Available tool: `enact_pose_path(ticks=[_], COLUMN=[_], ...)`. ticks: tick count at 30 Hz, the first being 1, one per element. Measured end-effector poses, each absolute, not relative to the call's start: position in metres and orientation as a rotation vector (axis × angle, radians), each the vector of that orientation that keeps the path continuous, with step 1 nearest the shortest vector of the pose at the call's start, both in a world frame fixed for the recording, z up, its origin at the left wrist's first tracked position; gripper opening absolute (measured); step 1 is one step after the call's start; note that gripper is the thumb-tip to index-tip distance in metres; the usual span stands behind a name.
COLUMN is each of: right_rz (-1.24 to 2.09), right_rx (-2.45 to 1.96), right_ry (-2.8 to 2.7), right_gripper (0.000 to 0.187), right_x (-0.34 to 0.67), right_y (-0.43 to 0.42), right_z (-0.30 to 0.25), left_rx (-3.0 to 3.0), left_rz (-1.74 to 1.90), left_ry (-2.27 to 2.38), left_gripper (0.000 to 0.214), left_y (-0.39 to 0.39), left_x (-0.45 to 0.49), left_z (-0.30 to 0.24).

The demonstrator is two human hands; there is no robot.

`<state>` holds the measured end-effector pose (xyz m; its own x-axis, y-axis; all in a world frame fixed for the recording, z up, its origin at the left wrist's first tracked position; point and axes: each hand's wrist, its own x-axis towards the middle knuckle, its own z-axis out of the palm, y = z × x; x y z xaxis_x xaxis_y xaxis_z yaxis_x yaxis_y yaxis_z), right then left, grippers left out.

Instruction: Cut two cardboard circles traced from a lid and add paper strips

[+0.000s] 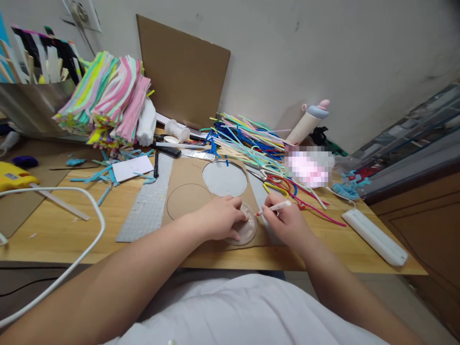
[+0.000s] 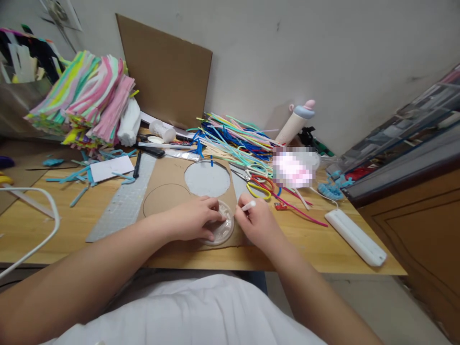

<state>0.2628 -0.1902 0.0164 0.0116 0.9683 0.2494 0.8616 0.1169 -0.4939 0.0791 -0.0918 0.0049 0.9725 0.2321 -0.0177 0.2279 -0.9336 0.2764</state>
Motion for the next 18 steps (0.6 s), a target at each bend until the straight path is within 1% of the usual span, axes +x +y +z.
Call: enact_pose_path(ticks=[10, 12, 15, 18], right_rz=[0.222, 0.221, 0.277, 0.411], right_rx=[-1.685, -1.669, -1.637, -1.605], right_ry=[-2.137, -2.144, -2.147, -2.136], right_gripper=[0.020, 0.021, 0.021, 0.021], right_x=[0.240, 0.235, 0.226, 0.219], right_y=[-0.219, -0.220, -0.221, -0.221], right_z=[0.023, 0.024, 0.027, 0.029], left_rx=[2.816, 2.812, 2.807, 2.802], left_rz=[0.043, 0.045, 0.041, 0.040], left_ry=[0.351, 0.354, 0.349, 0.339], left_gripper=[0.049, 0.046, 0.038, 0.033], left_y=[-0.092, -0.092, -0.092, -0.092], left_x=[0.079, 0.078, 0.078, 0.079], left_z=[0.004, 0.004, 0.004, 0.004])
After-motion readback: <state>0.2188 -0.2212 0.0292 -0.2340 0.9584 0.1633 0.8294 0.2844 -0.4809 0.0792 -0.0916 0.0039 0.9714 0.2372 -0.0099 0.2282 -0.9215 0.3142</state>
